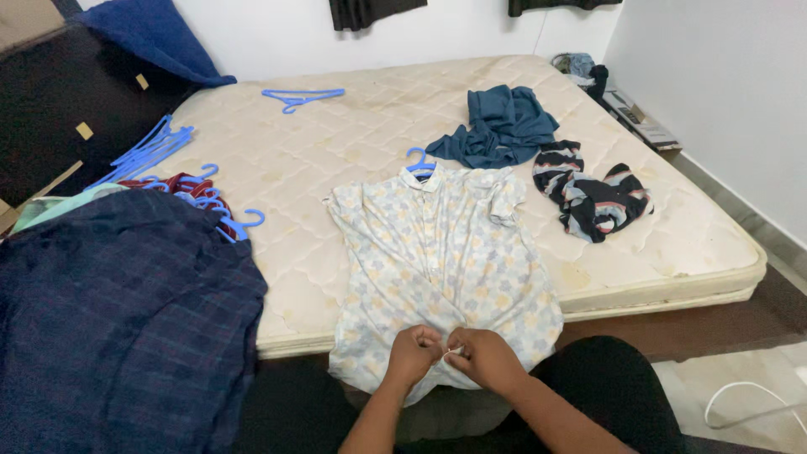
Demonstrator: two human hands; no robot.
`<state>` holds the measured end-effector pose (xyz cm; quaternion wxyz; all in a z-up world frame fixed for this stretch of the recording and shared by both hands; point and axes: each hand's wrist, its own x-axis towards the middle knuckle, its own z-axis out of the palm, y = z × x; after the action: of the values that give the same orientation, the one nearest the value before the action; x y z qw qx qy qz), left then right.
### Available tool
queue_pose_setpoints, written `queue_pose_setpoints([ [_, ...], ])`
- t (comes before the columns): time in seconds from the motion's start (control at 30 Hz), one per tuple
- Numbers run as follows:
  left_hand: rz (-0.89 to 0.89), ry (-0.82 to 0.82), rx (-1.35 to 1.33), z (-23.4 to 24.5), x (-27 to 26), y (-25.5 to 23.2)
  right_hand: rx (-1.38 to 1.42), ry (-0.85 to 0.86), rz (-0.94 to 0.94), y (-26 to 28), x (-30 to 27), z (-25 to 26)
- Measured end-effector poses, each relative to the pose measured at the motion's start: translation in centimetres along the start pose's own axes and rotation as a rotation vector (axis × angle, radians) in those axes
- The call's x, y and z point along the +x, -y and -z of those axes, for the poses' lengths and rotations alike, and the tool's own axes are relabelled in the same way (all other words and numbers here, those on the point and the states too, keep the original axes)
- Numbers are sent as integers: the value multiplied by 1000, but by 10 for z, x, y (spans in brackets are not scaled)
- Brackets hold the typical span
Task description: The person buttons a light-colored patterned shirt and then a blue shirt, both laid out on a mattress. The person uses their hands to fasten the buttons and smooth the fabric.
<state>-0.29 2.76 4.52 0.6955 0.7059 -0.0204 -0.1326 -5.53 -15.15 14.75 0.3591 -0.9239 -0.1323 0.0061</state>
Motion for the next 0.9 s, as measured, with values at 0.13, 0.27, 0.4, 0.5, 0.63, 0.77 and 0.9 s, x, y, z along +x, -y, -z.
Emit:
queue_pose_setpoints([
  [0.13,-38,-21,140,0,-3,-11,61,54,-1,-1,2,0],
  [0.27,-72,-38,141,-3,-1,-2,16,21,77,-6,3,-2],
  [0.4,-110,-4,50,1,6,8,1,33,29,-8,2,-1],
  [0.5,-98,-2,54,1,1,2,-31,3,81,-9,3,-1],
  [0.63,-127,7,123,-2,-6,-12,-15,9,16,-12,3,-1],
  [0.77,-92,27,107,-2,-7,-15,12,4,-1,-18,1,-6],
  [0.9,-117,9,93,-3,0,-7,50,-52,71,-25,5,-14],
])
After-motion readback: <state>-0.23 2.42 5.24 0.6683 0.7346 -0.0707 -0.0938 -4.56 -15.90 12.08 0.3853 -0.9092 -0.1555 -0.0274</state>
